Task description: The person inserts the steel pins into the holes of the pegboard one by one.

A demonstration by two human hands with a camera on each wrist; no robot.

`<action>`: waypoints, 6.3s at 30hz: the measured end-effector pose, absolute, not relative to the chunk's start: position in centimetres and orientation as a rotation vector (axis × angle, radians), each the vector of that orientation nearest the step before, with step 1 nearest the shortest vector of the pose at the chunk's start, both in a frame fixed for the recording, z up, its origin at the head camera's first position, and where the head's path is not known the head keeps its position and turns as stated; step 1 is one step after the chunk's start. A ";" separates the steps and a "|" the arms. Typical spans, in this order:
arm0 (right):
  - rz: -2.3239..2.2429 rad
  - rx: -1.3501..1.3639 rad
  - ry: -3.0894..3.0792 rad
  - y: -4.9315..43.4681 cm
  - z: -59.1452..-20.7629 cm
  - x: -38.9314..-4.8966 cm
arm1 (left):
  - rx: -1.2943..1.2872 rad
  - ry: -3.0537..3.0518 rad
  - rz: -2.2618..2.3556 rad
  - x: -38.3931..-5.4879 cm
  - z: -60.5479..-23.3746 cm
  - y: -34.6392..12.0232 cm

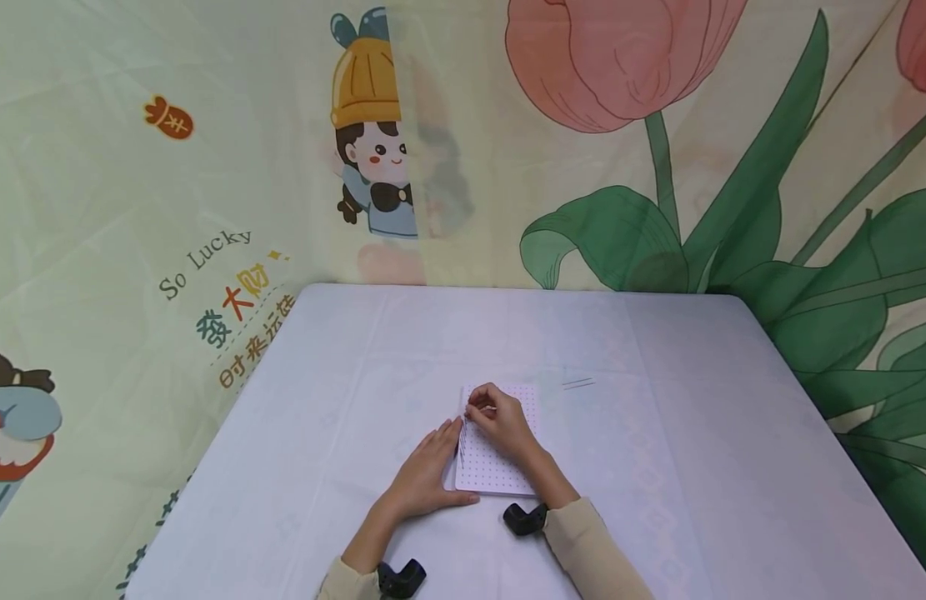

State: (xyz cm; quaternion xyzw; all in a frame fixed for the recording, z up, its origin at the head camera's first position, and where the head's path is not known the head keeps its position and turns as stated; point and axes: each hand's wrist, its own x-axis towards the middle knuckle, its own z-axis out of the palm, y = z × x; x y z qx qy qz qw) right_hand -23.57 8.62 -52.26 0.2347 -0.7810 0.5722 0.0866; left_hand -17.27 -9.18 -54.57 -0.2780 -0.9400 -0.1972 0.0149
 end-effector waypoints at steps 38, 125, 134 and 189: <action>1.548 0.948 -2.298 8.7 -50.5 -23.0 | -0.861 -2.919 -0.654 -17.5 -54.2 -9.2; 0.976 0.304 -2.455 26.2 -56.1 -28.4 | -0.787 -2.989 -0.598 -17.3 -54.8 -8.8; 0.951 0.359 -2.462 26.7 -56.3 -28.4 | -0.807 -2.981 -0.612 -17.4 -55.0 -8.8; 1.395 0.296 -2.287 21.9 -54.4 -27.2 | -0.807 -2.967 -0.601 -17.1 -54.4 -9.0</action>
